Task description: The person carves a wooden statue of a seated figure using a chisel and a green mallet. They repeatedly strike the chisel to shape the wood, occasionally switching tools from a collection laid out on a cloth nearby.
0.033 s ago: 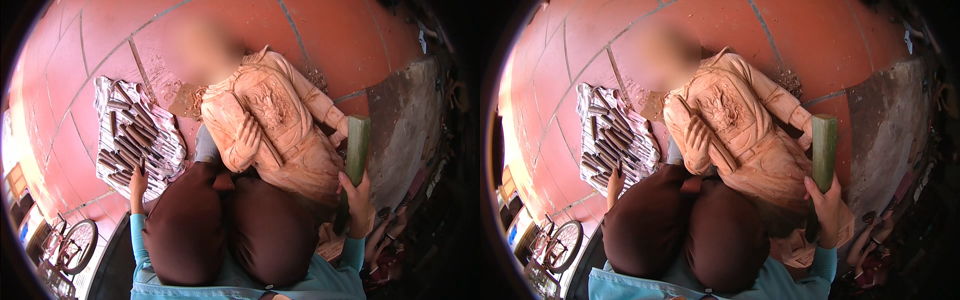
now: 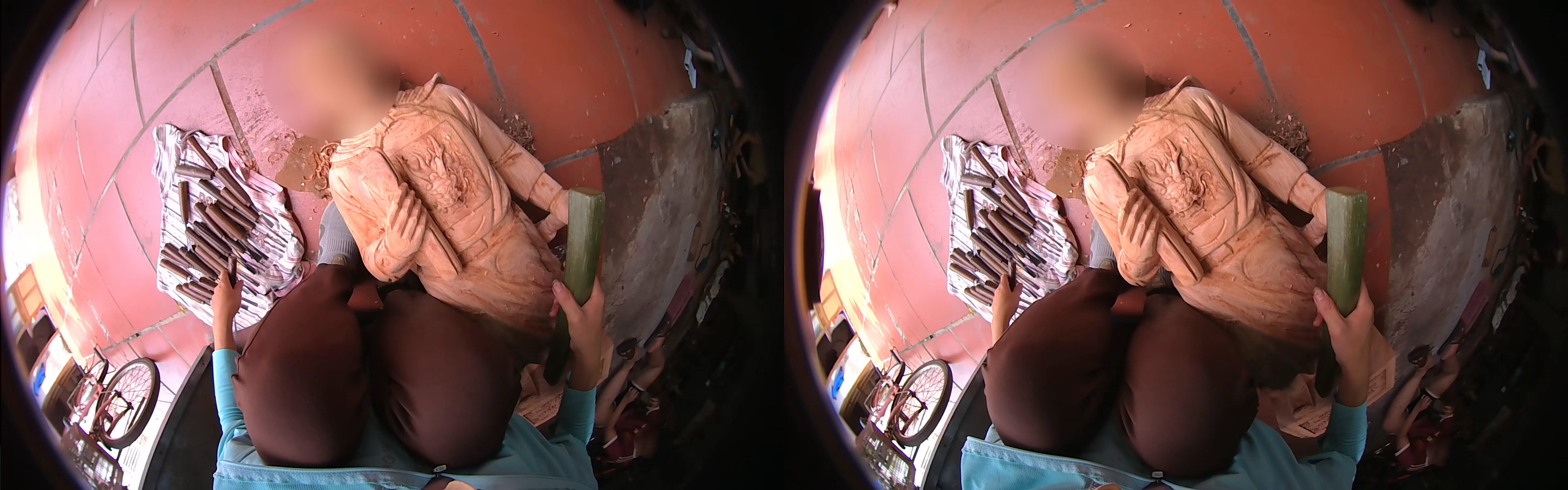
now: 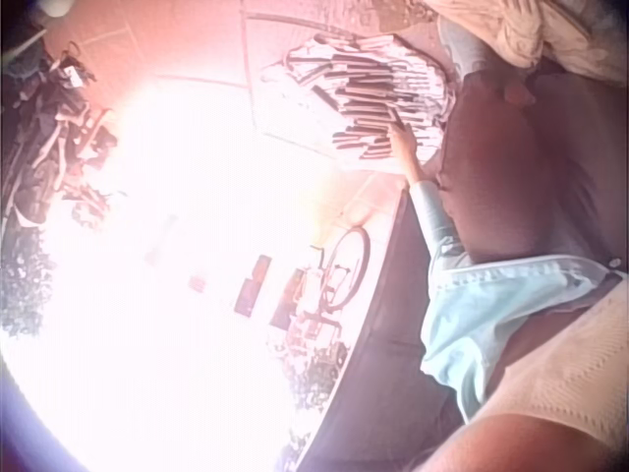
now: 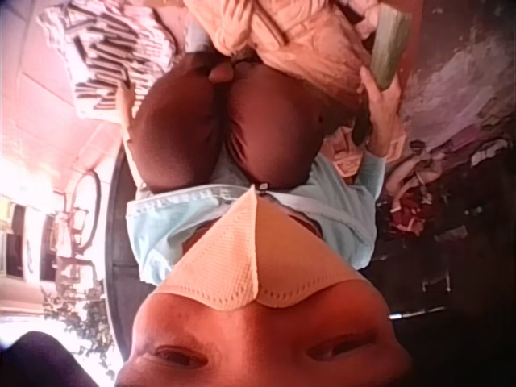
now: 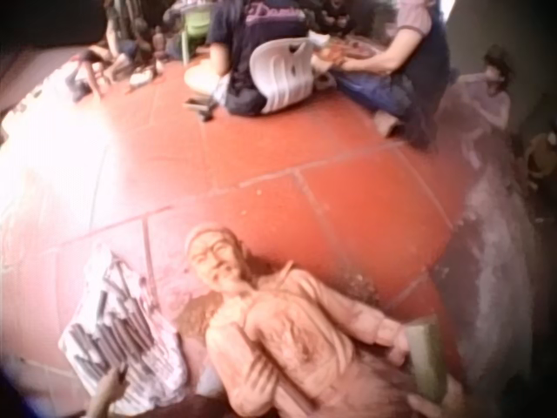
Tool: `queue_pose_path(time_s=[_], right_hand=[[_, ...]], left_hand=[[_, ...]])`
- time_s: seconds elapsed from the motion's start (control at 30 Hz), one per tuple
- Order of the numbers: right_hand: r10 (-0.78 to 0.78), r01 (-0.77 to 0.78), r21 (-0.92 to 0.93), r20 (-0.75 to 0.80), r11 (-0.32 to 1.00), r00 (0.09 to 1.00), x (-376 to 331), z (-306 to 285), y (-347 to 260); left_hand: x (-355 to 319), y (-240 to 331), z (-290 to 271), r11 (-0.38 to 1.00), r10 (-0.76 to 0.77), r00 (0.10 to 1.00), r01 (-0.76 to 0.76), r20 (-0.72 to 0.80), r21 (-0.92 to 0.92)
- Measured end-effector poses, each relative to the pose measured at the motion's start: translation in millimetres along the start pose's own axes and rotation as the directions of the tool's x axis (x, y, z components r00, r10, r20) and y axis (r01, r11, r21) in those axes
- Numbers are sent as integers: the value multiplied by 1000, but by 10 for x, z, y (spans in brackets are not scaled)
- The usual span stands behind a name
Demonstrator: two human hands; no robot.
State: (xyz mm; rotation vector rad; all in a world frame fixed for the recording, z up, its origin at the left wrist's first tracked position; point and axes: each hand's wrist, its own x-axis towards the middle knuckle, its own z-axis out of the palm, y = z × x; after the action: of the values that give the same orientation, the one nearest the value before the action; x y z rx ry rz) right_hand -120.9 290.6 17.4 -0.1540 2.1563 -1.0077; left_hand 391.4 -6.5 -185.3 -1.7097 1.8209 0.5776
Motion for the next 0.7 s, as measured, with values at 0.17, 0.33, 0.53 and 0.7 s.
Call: queue_pose_path(time_s=[0.17,0.33,0.53,0.7], right_hand=[[6,-6,-1,-8,1000,1000,-5,11,-4],[19,-19,-17,-21,1000,1000,-10,9,12],[16,-17,-9,-20,1000,1000,-1,-11,19],[5,-5,-7,-7,1000,1000,15,-18,-15]], left_hand=[[35,-63,32,1000,-10,1000,10,10,-2],[50,-95,53,1000,-14,1000,14,16,-1],[76,-87,60,1000,-5,1000,5,26,-3],[63,-79,81,1000,6,1000,-6,13,-19]])
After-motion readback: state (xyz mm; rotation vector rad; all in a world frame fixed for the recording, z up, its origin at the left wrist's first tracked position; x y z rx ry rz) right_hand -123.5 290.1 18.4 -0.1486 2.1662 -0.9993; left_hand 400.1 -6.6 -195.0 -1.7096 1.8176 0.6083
